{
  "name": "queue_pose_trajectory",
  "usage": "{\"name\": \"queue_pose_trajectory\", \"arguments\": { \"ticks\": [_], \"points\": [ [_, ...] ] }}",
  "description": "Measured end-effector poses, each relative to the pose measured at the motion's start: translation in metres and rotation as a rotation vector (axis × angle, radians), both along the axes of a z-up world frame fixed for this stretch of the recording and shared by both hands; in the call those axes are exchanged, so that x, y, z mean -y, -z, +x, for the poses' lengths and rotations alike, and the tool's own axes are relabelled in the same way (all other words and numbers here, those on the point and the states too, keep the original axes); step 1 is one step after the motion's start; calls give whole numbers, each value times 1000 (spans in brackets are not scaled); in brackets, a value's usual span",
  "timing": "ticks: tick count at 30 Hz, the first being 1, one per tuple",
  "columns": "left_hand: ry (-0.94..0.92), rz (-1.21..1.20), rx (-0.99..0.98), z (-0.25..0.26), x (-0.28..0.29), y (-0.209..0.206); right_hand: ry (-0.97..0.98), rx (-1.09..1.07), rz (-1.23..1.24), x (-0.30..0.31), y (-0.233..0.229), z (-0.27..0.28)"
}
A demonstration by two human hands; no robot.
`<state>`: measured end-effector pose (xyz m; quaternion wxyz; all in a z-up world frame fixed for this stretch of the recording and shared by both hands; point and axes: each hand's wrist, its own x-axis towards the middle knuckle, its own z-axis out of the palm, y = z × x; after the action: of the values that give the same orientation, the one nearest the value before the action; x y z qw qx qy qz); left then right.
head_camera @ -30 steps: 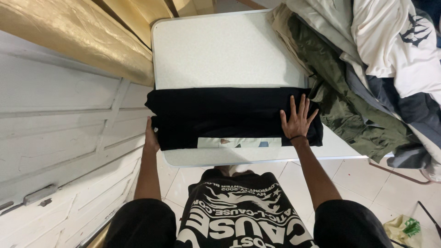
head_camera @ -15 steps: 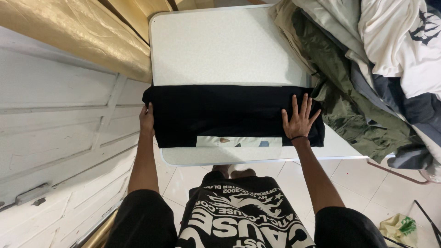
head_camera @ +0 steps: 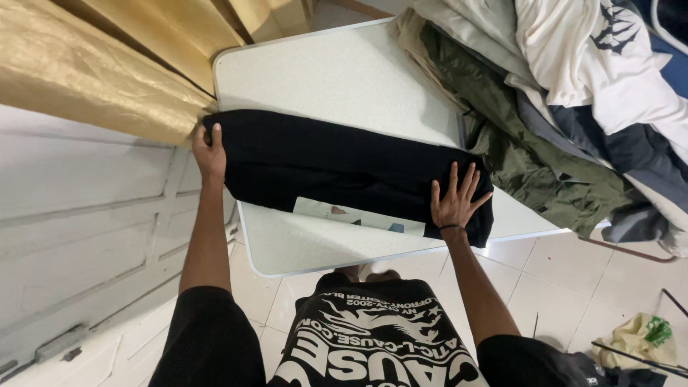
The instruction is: The person folds a black t-shirt on a small white table, smoothing the fabric by hand and making multiple folds to reach a final square shape.
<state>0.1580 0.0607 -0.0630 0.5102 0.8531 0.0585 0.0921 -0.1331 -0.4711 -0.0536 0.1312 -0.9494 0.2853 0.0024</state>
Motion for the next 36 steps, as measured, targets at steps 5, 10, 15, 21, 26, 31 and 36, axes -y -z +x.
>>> {"name": "queue_pose_trajectory", "arguments": {
  "ticks": [5,10,15,21,26,31,36],
  "points": [
    [28,155,-71,56,33,1,112,18,19,-3,4,-1],
    [43,164,-200,78,66,-10,182,-3,29,-5,8,0],
    [117,375,31,47,83,-34,194,-12,30,-6,6,-3],
    [256,726,94,-48,104,-23,177,8,42,-6,4,-2],
    [367,776,-26,-83,98,7,182,-9,17,2,3,-7],
    [234,1203,57,-66,74,21,159,-31,-1,22,8,-15],
    [-44,609,-164,-39,53,13,78,-20,-18,32,9,-20]
  ]
}}
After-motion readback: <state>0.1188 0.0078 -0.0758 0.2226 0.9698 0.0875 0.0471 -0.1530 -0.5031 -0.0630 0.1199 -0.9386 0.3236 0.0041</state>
